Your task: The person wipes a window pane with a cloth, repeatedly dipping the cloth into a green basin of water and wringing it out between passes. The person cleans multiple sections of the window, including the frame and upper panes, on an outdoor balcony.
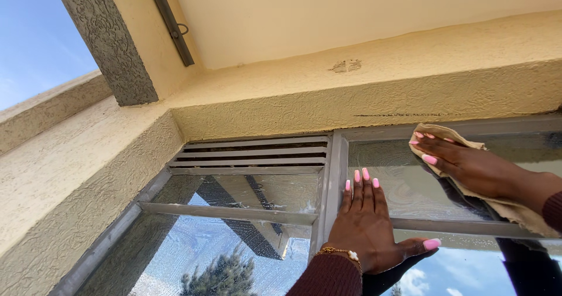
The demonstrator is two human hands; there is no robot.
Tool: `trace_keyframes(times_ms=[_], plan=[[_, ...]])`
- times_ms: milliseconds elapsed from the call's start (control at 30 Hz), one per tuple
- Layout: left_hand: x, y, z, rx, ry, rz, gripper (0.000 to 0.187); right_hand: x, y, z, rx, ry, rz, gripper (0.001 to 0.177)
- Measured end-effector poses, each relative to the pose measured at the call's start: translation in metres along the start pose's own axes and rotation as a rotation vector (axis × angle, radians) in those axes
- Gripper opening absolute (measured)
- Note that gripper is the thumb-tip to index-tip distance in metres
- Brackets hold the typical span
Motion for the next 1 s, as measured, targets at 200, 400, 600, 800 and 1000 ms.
trace_keyframes(times_ms=[200, 400, 600, 800, 1000], plan=[[0.001, 0.004, 0.001, -0.920, -0.808, -0.166, 0.149, 0.071, -0.004, -0.004, 0.095, -0.081, -0.071, 0.064], [0.001, 0.005, 0.005, -0.881, -0.816, -0.180, 0.151, 0.134, 0.005, -0.008, 0.171, -0.266, 0.059, 0.059], [0.003, 0.006, 0.005, -0.780, -0.768, -0.181, 0.153, 0.140, 0.026, 0.011, 0.223, -0.276, 0.183, 0.049], [0.001, 0.009, 0.010, -0.805, -0.757, -0.207, 0.153, 0.094, 0.036, 0.018, 0.091, -0.301, 0.292, 0.047], [-0.002, 0.009, 0.012, -0.827, -0.784, -0.188, 0.157, 0.060, 0.008, 0.005, -0.126, -0.083, 0.035, 0.038]])
Point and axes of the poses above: each hand's wrist, its own y-axis away from the middle knuckle, its own z-axis out of the back of the hand, x = y × z, the point moved 1 cm from there along -y, towards the middle knuckle, and after that the axes turned 1 degree about -y, right-handed, at the moved point
